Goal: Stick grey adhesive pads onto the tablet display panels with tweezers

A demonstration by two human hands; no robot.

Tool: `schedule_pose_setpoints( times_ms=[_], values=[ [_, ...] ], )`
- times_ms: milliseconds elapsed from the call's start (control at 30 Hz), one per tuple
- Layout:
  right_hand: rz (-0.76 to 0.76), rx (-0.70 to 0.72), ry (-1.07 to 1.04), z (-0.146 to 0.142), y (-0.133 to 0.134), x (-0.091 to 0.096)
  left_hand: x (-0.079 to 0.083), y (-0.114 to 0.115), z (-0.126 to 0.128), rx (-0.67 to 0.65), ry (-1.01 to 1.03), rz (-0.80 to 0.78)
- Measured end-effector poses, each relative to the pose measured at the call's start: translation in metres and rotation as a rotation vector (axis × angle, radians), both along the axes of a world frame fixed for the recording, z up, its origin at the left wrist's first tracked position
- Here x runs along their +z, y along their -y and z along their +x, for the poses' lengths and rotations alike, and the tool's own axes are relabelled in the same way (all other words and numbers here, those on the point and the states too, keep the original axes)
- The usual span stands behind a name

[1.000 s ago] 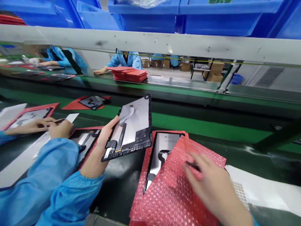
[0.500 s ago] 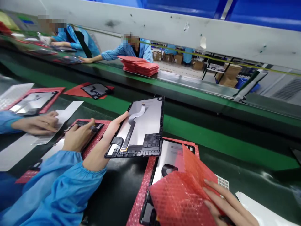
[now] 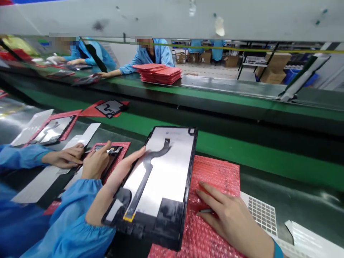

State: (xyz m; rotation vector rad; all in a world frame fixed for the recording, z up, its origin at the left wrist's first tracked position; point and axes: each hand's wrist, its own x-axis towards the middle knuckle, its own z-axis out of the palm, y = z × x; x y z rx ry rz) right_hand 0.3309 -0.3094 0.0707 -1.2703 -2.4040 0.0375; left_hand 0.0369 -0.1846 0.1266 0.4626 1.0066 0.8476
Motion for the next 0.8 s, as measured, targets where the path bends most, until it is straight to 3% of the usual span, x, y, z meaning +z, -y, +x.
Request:
schedule_pose_setpoints(
  times_ms=[133, 233, 367, 467, 633, 700, 800],
  values=[
    [0.086, -0.083, -0.183, 0.019, 0.002, 0.006, 0.003, 0.028, 0.018, -0.135, -0.155, -0.043],
    [0.09, -0.246, -0.436, 0.049, 0.011, 0.005, 0.002, 0.044, 0.036, -0.237, -0.271, -0.027],
    [0.062, -0.564, -0.697, 0.094, 0.032, -0.008, -0.009, 0.053, 0.055, -0.427, -0.374, 0.136],
    [-0.008, -0.705, -0.837, 0.119, 0.05, -0.023, -0.017, 0.052, 0.055, -0.546, -0.617, 0.273],
    [-0.115, -0.812, -1.114, 0.14, 0.069, -0.041, -0.022, 0.048, 0.037, -0.532, -1.224, 0.576],
    [-0.123, -0.879, -1.097, 0.143, 0.07, -0.046, -0.028, 0.044, 0.035, -0.492, -1.327, 0.711],
    [-0.249, -0.936, -1.095, 0.14, 0.068, -0.05, -0.044, 0.038, 0.039, -0.284, -1.298, 0.832]
  ],
)
